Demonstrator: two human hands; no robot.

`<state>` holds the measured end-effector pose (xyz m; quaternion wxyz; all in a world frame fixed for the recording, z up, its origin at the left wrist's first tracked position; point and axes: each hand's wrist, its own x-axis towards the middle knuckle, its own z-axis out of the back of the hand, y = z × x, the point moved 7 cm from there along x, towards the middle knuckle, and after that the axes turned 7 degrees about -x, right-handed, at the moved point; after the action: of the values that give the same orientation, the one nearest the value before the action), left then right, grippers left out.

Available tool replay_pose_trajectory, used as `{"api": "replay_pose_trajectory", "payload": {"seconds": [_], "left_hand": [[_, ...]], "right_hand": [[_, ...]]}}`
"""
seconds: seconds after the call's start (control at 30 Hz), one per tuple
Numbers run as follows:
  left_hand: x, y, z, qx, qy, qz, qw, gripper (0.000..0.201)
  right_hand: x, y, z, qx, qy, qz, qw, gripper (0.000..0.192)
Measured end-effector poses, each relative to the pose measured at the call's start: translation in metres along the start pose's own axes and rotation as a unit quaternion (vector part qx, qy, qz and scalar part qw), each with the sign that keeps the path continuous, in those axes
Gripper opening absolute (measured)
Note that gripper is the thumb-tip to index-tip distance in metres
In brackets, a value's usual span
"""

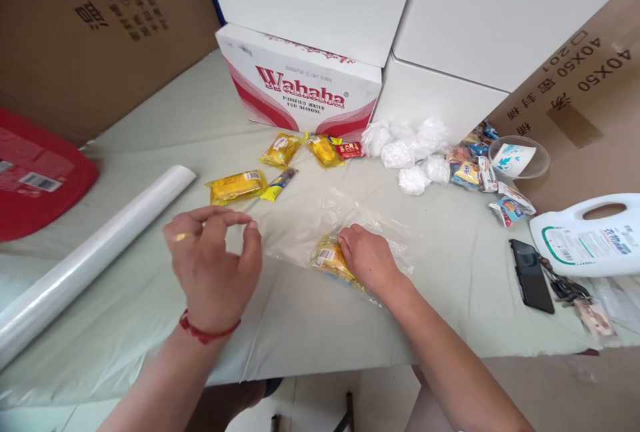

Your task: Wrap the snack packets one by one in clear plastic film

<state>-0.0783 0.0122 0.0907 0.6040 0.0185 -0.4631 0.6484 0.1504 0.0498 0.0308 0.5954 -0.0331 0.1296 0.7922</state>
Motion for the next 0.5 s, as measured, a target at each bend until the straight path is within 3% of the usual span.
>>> {"api": "replay_pose_trajectory", "payload": {"seconds": [0.07, 0.13, 0.2, 0.33, 0.5], "left_hand": [[-0.019, -0.042, -0.001, -0.091, 0.012, -0.145, 0.985, 0.016], [-0.041, -0.074, -0.015, -0.148, 0.095, -0.248, 0.953, 0.027], [-0.055, -0.083, -0.037, -0.12, 0.167, -0.254, 0.945, 0.03], [-0.065, -0.069, -0.077, -0.033, 0.306, -0.199, 0.931, 0.032], [-0.066, -0.061, -0.085, -0.008, 0.364, -0.169, 0.916, 0.043]], "right_hand": [[0.0, 0.0, 0.0, -0.001, -0.006, -0.001, 1.0, 0.028], [-0.001, 0.0, 0.0, 0.004, -0.009, -0.002, 1.0, 0.028], [-0.001, -0.001, -0.001, 0.015, -0.01, -0.003, 1.0, 0.028], [0.0, -0.004, 0.0, 0.053, -0.005, 0.015, 0.998, 0.027], [0.003, -0.038, 0.019, 0.139, -0.065, 0.007, 0.988, 0.023]]}}
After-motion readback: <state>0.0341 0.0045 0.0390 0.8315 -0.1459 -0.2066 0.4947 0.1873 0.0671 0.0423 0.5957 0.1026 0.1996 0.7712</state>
